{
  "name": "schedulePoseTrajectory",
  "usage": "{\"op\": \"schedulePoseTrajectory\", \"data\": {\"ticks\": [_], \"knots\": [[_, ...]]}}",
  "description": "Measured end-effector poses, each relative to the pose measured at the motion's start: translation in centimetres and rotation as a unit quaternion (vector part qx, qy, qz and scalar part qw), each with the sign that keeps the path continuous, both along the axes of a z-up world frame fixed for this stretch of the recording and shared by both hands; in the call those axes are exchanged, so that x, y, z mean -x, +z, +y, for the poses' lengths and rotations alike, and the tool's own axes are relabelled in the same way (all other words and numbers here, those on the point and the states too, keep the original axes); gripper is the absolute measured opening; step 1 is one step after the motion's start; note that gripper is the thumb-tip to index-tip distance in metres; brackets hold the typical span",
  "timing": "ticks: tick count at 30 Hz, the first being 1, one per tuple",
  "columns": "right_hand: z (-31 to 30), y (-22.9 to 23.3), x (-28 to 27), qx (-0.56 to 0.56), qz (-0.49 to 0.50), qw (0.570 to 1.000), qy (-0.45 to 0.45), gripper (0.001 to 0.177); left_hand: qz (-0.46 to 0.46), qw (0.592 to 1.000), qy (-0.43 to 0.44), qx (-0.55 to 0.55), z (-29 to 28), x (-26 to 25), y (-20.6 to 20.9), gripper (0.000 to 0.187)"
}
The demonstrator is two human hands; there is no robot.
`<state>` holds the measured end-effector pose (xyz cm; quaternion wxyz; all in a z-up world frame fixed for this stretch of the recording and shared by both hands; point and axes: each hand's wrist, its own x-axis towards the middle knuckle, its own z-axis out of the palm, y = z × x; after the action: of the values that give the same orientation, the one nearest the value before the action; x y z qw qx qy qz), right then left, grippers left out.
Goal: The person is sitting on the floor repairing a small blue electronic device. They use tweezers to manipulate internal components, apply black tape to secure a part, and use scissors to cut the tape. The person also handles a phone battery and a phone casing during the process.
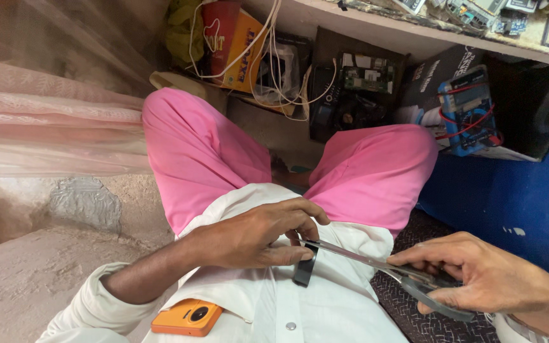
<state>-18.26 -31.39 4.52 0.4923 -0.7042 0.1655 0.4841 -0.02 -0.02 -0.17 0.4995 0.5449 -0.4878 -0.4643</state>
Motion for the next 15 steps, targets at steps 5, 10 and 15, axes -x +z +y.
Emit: {"op": "schedulePoseTrajectory", "data": {"ticks": [5, 10, 15], "knots": [[-0.13, -0.07, -0.2, -0.018, -0.043, 0.999, 0.022, 0.074, 0.007, 1.0, -0.001, -0.012, -0.09, 0.06, -0.21, 0.024], [-0.04, -0.07, -0.38, 0.024, 0.001, 0.999, 0.026, 0.074, -0.004, 1.0, -0.001, 0.002, -0.15, 0.1, -0.3, 0.023], [0.08, 0.02, -0.42, 0.004, -0.006, 1.0, 0.008, 0.074, 0.002, 1.0, -0.001, -0.009, -0.2, 0.11, -0.23, 0.023]]}}
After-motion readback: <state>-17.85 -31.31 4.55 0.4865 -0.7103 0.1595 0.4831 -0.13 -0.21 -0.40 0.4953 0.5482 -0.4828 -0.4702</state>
